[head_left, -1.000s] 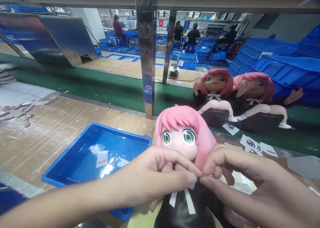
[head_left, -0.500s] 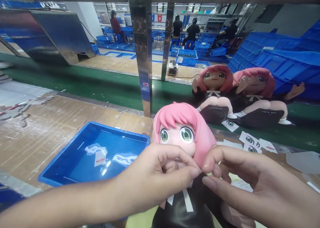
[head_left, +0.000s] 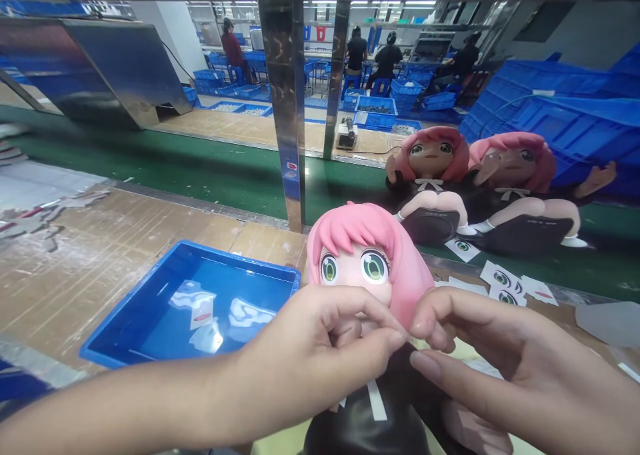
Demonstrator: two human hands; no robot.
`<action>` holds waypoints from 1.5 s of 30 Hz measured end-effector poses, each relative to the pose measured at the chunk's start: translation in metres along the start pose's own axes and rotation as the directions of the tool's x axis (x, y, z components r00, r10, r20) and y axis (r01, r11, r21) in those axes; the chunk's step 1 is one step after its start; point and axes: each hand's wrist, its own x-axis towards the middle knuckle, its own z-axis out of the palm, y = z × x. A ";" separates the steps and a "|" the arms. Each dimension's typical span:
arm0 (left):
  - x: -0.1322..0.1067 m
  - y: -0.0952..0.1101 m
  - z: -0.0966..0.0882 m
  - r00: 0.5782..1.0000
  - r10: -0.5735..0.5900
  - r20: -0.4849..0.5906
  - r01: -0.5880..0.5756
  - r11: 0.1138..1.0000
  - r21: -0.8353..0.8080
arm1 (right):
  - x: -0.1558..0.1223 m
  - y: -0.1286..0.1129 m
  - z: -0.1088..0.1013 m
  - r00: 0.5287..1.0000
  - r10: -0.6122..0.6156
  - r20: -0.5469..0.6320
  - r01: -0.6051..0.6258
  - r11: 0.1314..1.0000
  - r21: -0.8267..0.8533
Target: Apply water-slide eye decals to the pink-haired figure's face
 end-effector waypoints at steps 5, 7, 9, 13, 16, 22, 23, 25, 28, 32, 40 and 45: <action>-0.001 -0.005 0.001 0.992 0.121 -0.038 -0.111 0.972 0.207 | 0.001 -0.003 0.005 1.000 0.017 -0.017 -0.016 0.996 0.089; -0.001 -0.007 0.001 0.986 0.159 -0.041 -0.143 0.954 0.262 | 0.000 -0.006 0.007 1.000 0.013 -0.027 -0.011 0.997 0.083; -0.001 -0.008 0.001 0.986 0.162 -0.049 -0.143 0.952 0.273 | 0.000 -0.007 0.007 1.000 0.000 -0.030 0.001 0.999 0.049; -0.001 -0.009 0.001 0.982 0.175 -0.075 -0.147 0.947 0.287 | -0.001 -0.004 0.006 1.000 0.009 -0.008 -0.008 0.997 0.079; -0.003 -0.011 0.001 0.960 0.264 -0.087 -0.217 0.907 0.360 | -0.001 -0.003 0.007 1.000 -0.003 -0.005 0.004 0.997 0.076; -0.006 -0.015 0.001 0.877 0.477 -0.060 -0.372 0.751 0.545 | -0.001 -0.007 0.011 0.994 -0.068 -0.088 0.068 0.998 -0.002; -0.006 -0.015 0.002 0.867 0.496 -0.057 -0.380 0.729 0.569 | -0.001 -0.007 0.012 0.993 -0.063 -0.099 0.063 0.998 -0.006; -0.006 -0.014 0.002 0.857 0.513 -0.050 -0.388 0.706 0.592 | -0.002 -0.008 0.014 0.992 -0.062 -0.107 0.062 0.998 -0.005; -0.007 -0.014 0.002 0.842 0.537 -0.052 -0.399 0.685 0.610 | -0.002 -0.009 0.016 0.989 -0.102 -0.105 0.103 0.995 0.000; -0.008 -0.016 0.002 0.807 0.584 -0.090 -0.393 0.644 0.656 | 0.001 -0.007 0.019 0.984 -0.151 -0.091 0.150 0.989 -0.017; -0.007 -0.020 0.003 0.796 0.595 -0.109 -0.378 0.630 0.678 | 0.001 -0.008 0.017 0.991 -0.103 -0.086 0.102 0.995 -0.012; -0.006 -0.021 0.006 0.785 0.608 -0.120 -0.390 0.635 0.667 | 0.000 -0.009 0.018 0.997 -0.068 -0.048 0.067 0.998 -0.020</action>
